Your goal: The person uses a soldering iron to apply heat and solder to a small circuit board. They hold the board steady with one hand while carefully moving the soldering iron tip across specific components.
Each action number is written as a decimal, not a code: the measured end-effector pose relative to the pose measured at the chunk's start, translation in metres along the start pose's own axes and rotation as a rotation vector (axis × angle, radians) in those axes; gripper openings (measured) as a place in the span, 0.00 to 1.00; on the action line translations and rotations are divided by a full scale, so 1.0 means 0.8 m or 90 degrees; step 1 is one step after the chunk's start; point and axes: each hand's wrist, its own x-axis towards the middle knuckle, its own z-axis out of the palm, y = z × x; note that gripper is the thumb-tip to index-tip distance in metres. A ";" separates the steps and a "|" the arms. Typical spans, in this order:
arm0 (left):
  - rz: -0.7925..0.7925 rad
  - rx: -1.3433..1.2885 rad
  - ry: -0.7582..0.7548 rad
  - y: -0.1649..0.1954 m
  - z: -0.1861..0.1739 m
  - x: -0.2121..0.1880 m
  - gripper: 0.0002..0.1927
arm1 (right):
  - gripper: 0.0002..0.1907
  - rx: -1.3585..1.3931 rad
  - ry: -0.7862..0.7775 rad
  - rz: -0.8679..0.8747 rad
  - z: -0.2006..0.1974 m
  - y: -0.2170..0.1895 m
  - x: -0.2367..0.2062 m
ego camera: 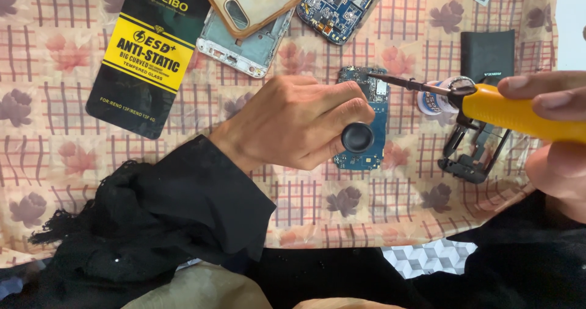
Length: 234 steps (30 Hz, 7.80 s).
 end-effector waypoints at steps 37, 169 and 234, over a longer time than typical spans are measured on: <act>0.007 0.002 -0.001 0.003 -0.001 0.001 0.16 | 0.09 -0.028 -0.019 0.016 -0.007 0.026 -0.032; 0.007 -0.006 -0.006 0.001 -0.002 0.002 0.18 | 0.09 -0.030 0.005 -0.050 -0.008 0.037 -0.038; 0.007 -0.005 -0.015 0.000 -0.002 0.000 0.21 | 0.15 -0.017 0.047 -0.075 0.001 0.033 -0.033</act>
